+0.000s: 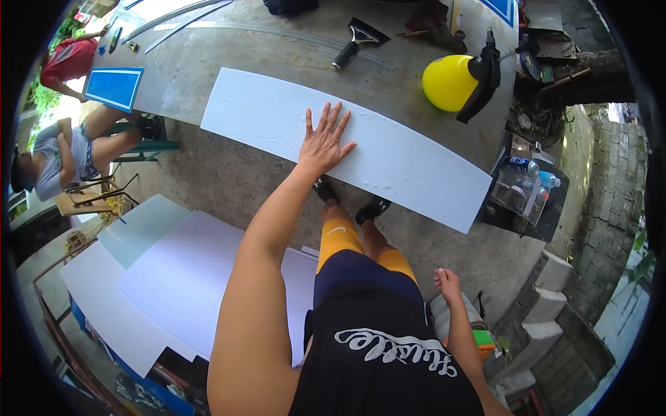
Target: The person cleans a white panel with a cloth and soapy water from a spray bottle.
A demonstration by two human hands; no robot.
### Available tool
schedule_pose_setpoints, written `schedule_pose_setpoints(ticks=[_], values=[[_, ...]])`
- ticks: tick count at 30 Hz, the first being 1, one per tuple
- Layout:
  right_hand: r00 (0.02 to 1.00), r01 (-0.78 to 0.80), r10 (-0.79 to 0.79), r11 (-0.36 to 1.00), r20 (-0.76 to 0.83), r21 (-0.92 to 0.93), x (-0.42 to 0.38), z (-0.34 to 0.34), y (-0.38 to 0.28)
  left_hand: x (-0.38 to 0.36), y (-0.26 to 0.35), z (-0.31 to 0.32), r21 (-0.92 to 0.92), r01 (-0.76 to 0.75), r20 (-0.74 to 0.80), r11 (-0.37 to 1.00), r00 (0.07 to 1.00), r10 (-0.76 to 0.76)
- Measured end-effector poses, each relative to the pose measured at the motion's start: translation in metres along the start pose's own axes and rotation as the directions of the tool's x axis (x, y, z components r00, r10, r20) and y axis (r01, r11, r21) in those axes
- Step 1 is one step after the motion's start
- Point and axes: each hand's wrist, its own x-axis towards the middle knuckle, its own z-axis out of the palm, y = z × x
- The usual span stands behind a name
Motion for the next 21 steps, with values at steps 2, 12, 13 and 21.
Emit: schedule_pose_setpoints(ticks=[2,12,13,21], values=[[1.0,0.004,-0.003,0.999,0.007,-0.036,-0.002,0.009,-0.016,-0.005,-0.032,0.0,0.007,0.026,-0.004,1.0,1.0,-0.026],[0.998,0.026,-0.017,0.987,0.059,-0.156,-0.024,0.087,-0.1,-0.022,-0.178,-0.011,0.031,0.154,0.029,0.988,0.988,-0.155],[0.998,0.035,-0.025,0.986,0.062,-0.166,-0.026,0.095,-0.11,-0.025,-0.19,-0.012,0.016,0.171,0.03,0.985,0.985,-0.171],[0.983,0.154,-0.125,0.959,0.131,-0.24,-0.025,0.151,-0.182,-0.022,-0.246,-0.018,0.051,0.256,0.025,0.965,0.966,-0.258]])
